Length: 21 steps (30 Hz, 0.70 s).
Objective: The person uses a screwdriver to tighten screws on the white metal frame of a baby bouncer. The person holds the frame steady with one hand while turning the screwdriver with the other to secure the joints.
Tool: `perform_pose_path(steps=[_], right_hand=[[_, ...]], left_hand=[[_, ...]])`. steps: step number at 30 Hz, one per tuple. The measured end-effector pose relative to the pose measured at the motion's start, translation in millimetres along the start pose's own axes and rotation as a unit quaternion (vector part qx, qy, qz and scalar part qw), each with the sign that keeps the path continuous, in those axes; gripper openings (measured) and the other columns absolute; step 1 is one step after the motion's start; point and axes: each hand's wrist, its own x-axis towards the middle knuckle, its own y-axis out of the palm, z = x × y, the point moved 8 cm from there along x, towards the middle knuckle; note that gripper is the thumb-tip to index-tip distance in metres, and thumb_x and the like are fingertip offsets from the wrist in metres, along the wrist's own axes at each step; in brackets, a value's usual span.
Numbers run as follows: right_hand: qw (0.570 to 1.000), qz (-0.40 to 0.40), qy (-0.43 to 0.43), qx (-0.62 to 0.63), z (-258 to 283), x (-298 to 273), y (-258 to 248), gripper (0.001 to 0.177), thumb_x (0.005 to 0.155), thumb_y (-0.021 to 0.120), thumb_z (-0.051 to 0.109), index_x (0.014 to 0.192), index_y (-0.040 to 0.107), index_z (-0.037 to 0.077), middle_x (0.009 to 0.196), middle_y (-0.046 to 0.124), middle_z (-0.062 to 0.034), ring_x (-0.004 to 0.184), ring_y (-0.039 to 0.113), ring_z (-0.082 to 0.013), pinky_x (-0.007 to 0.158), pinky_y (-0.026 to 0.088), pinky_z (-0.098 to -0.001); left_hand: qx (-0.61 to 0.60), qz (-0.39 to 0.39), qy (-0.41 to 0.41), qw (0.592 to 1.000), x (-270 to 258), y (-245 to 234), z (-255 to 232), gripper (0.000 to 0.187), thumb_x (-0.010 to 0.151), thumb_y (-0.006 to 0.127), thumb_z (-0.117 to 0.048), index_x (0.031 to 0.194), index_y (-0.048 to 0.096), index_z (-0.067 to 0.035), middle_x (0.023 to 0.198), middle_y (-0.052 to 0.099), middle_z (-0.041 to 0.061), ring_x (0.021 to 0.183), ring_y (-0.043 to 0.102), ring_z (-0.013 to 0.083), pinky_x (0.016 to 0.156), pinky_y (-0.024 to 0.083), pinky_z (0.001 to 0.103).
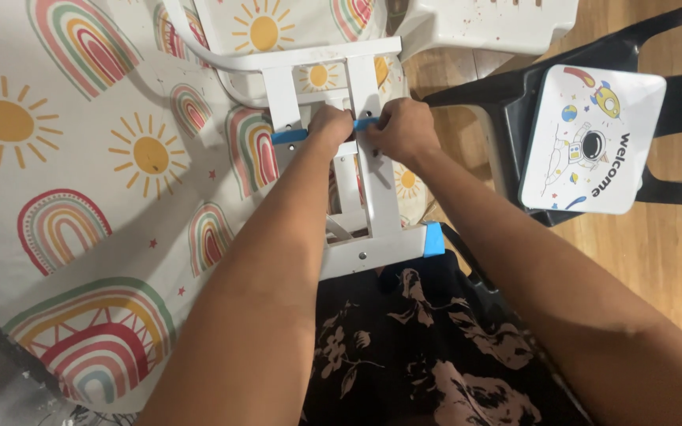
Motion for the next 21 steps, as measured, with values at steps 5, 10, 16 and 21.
perform_pose_path(steps=[5,10,16,21], right_hand=[[0.984,-0.056,-0.154,-0.074,31,-9,-2,0.014,0.069,0.077,0.016,0.076,0.072,0.005,0.074,0.071,-0.0137,0.072,0.071,-0.0333,0.072,0.058,-0.0417],[0.93,0.031,-0.314,-0.186,47,-23,13,0.003,0.079,0.069,0.01,0.08,0.071,0.011,0.083,0.071,-0.0123,0.076,0.07,-0.0321,0.072,0.057,-0.0426],[0.906,0.023,-0.404,-0.125,41,-23,-12,0.008,0.079,0.072,0.005,0.084,0.073,0.011,0.091,0.072,-0.0094,0.078,0.072,-0.0271,0.074,0.058,-0.0377],[0.979,0.018,-0.201,-0.035,6,11,-32,0.012,0.075,0.077,0.008,0.087,0.075,0.007,0.085,0.076,-0.0081,0.074,0.073,-0.0223,0.071,0.058,-0.0342]], left_hand=[[0.083,0.003,0.032,0.996,8,3,-3,0.042,0.098,0.059,-0.036,0.109,0.073,0.002,0.111,0.073,0.02,0.104,0.07,0.0351,0.089,0.054,0.041],[0.053,0.024,0.018,0.998,9,8,4,0.039,0.096,0.06,-0.033,0.108,0.074,0.001,0.108,0.076,0.02,0.102,0.073,0.0327,0.087,0.055,0.039],[0.015,0.03,0.018,0.999,5,11,6,0.039,0.097,0.057,-0.032,0.107,0.074,0.001,0.108,0.077,0.02,0.099,0.075,0.0326,0.084,0.056,0.04],[0.03,0.014,0.024,0.999,10,12,6,0.042,0.098,0.057,-0.033,0.112,0.073,0.003,0.114,0.073,0.021,0.107,0.071,0.0348,0.09,0.055,0.041]])
